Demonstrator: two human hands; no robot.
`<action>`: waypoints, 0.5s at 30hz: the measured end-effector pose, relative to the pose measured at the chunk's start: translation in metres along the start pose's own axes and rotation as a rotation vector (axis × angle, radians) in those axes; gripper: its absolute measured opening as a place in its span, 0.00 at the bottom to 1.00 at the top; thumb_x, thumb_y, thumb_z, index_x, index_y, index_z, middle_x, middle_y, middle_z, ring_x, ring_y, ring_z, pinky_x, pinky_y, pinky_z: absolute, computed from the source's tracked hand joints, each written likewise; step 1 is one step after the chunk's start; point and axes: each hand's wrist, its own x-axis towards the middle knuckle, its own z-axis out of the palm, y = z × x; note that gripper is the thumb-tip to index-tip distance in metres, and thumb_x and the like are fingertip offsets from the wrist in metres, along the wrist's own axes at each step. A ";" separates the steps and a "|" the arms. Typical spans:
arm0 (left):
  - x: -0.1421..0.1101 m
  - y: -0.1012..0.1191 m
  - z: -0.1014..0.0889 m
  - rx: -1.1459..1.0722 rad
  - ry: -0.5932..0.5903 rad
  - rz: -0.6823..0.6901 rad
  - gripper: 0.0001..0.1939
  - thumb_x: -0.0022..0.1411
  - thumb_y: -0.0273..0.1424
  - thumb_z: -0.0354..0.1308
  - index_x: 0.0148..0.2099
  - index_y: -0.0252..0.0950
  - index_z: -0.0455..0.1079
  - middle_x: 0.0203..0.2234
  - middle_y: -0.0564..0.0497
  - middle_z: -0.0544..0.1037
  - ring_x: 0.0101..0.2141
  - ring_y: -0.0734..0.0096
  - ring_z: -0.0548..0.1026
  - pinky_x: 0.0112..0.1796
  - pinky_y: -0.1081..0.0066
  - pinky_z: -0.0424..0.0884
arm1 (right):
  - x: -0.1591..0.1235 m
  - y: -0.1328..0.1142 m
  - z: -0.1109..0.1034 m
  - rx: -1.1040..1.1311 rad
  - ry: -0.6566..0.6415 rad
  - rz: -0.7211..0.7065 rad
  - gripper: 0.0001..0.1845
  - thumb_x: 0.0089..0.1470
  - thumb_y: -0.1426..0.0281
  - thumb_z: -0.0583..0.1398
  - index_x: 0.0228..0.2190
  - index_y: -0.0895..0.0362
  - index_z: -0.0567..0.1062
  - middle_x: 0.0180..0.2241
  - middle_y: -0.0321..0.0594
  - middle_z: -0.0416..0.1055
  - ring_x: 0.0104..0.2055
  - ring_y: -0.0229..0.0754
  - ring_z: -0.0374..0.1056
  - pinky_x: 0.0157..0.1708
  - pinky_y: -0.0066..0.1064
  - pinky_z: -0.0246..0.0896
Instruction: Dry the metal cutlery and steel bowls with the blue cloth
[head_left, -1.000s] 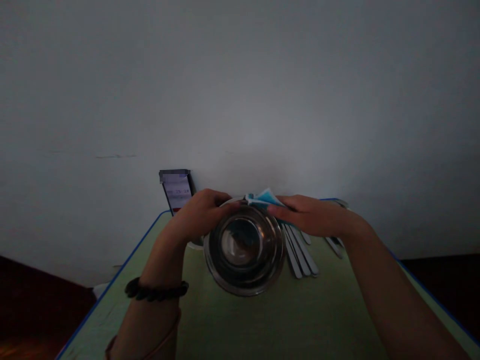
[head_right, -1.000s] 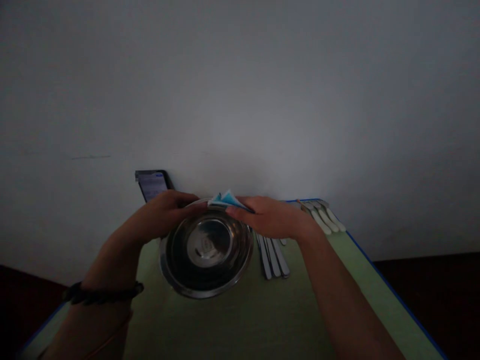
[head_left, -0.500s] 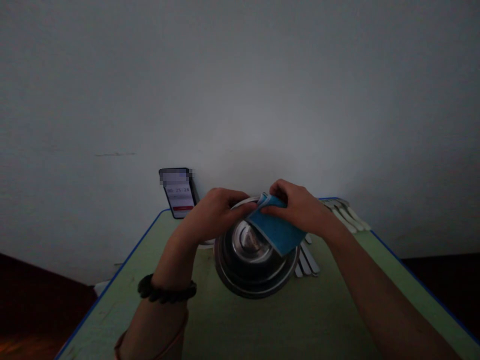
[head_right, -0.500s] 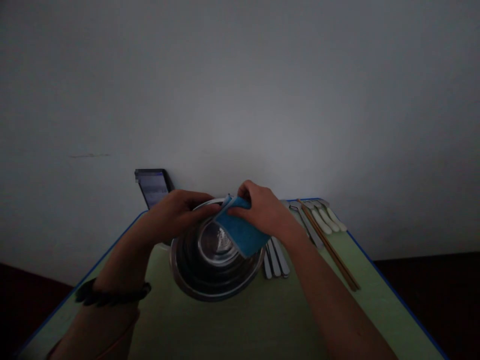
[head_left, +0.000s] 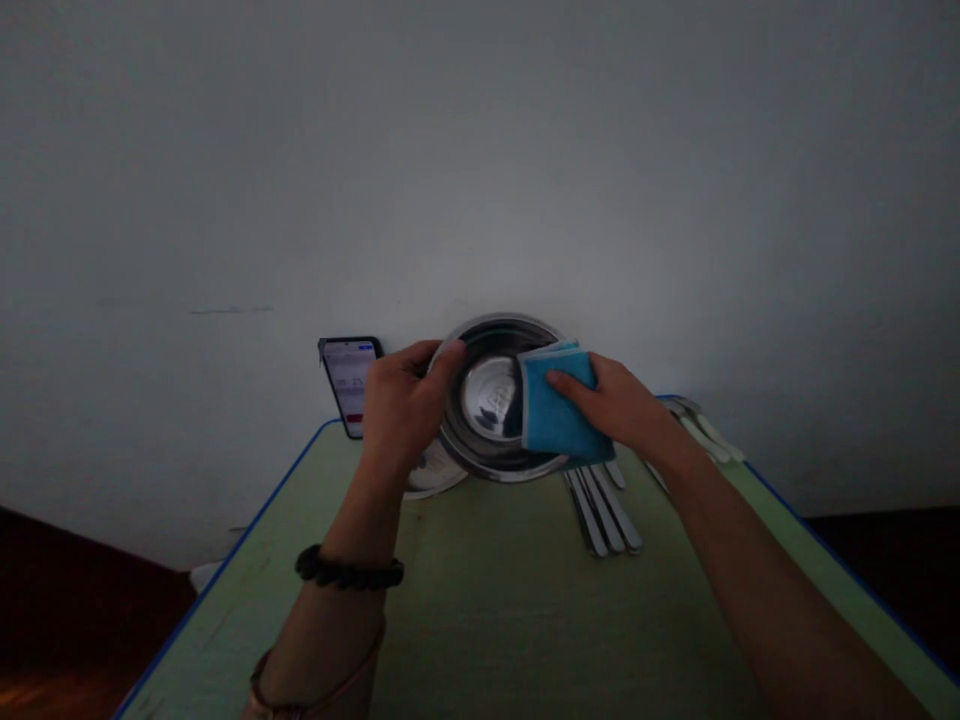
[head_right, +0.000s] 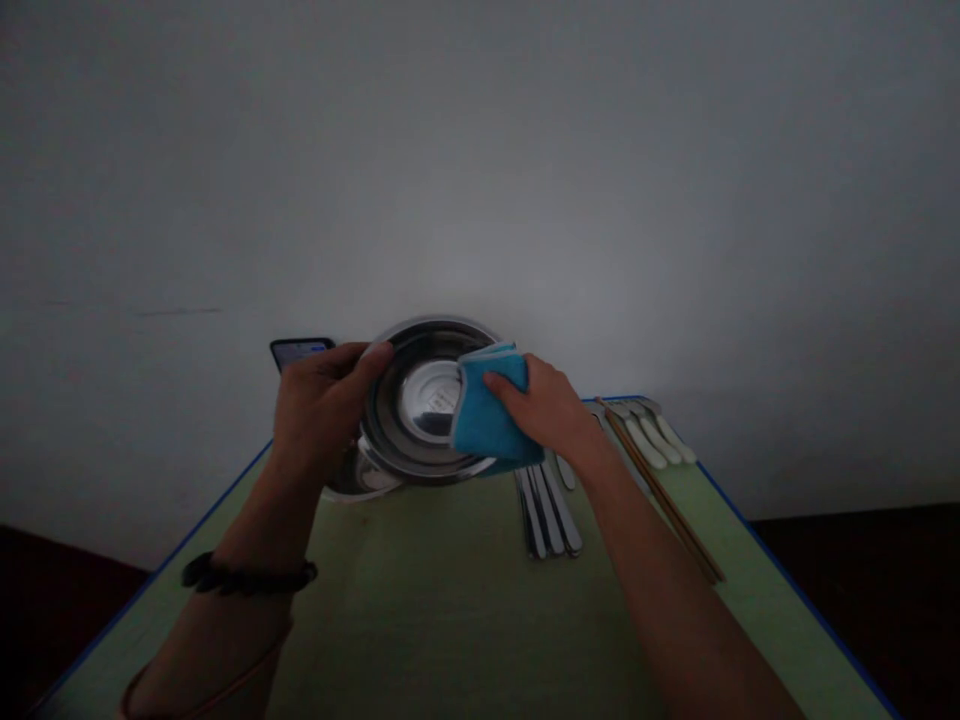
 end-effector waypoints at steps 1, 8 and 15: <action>0.001 -0.001 -0.001 0.022 0.017 0.003 0.20 0.58 0.44 0.48 0.36 0.35 0.73 0.21 0.53 0.74 0.22 0.73 0.69 0.22 0.75 0.60 | 0.001 0.002 0.000 0.012 -0.040 -0.011 0.18 0.53 0.57 0.51 0.30 0.59 0.69 0.31 0.44 0.71 0.32 0.42 0.66 0.29 0.31 0.56; 0.003 -0.013 0.001 0.197 -0.525 0.131 0.15 0.57 0.38 0.47 0.33 0.33 0.70 0.24 0.50 0.75 0.25 0.71 0.70 0.26 0.73 0.62 | -0.001 0.003 -0.007 -0.254 -0.058 -0.153 0.15 0.55 0.60 0.51 0.30 0.59 0.69 0.33 0.46 0.68 0.35 0.43 0.64 0.35 0.33 0.56; -0.002 -0.007 0.005 0.141 -0.809 0.152 0.16 0.59 0.36 0.44 0.33 0.35 0.71 0.27 0.50 0.77 0.28 0.69 0.72 0.29 0.73 0.64 | -0.007 -0.019 -0.006 -0.135 -0.098 -0.331 0.13 0.51 0.66 0.57 0.39 0.56 0.72 0.38 0.43 0.69 0.41 0.42 0.65 0.43 0.33 0.56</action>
